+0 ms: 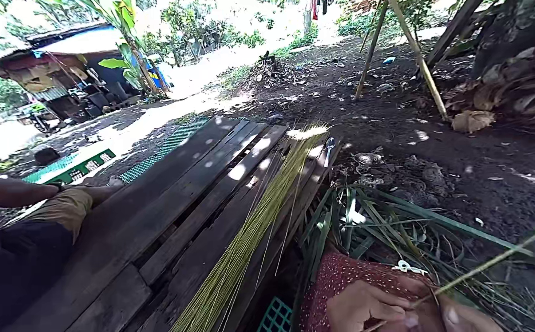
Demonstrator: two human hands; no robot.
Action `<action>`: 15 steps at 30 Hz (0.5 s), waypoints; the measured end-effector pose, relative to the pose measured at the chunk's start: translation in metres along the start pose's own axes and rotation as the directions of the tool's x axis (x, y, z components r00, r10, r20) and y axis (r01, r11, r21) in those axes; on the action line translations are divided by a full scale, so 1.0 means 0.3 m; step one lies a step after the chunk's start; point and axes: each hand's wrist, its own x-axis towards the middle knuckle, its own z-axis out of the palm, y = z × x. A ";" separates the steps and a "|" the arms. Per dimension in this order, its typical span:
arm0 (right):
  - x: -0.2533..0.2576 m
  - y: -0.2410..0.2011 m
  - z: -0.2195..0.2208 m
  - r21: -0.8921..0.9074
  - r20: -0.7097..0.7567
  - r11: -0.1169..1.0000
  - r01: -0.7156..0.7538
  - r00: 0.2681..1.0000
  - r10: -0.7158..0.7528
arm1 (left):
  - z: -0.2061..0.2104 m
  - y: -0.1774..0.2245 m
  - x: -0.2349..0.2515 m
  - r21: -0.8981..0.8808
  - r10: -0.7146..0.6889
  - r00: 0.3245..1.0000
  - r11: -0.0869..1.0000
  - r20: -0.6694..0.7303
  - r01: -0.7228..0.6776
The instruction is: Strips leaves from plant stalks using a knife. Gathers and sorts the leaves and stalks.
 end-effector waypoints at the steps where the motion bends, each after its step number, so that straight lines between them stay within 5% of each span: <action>1: 0.007 0.005 -0.021 -0.018 -0.042 0.999 0.030 0.999 -0.031 | -0.017 0.006 -0.001 0.042 -0.005 1.000 0.999 -0.007 0.005; 8: 0.126 -0.096 -0.208 -0.060 -0.570 0.992 0.111 0.812 -0.125 | -0.129 0.011 -0.006 0.014 -0.113 0.992 0.994 0.048 0.112; 13: 0.175 -0.141 -0.425 0.004 -0.843 0.984 0.176 0.530 -0.092 | -0.204 0.019 -0.009 0.036 -0.067 0.997 0.997 -0.046 0.068; 15: 0.144 -0.146 -0.405 0.001 -0.739 0.998 0.059 0.672 -0.039 | -0.217 0.004 -0.007 0.053 -0.048 0.998 0.997 -0.051 0.050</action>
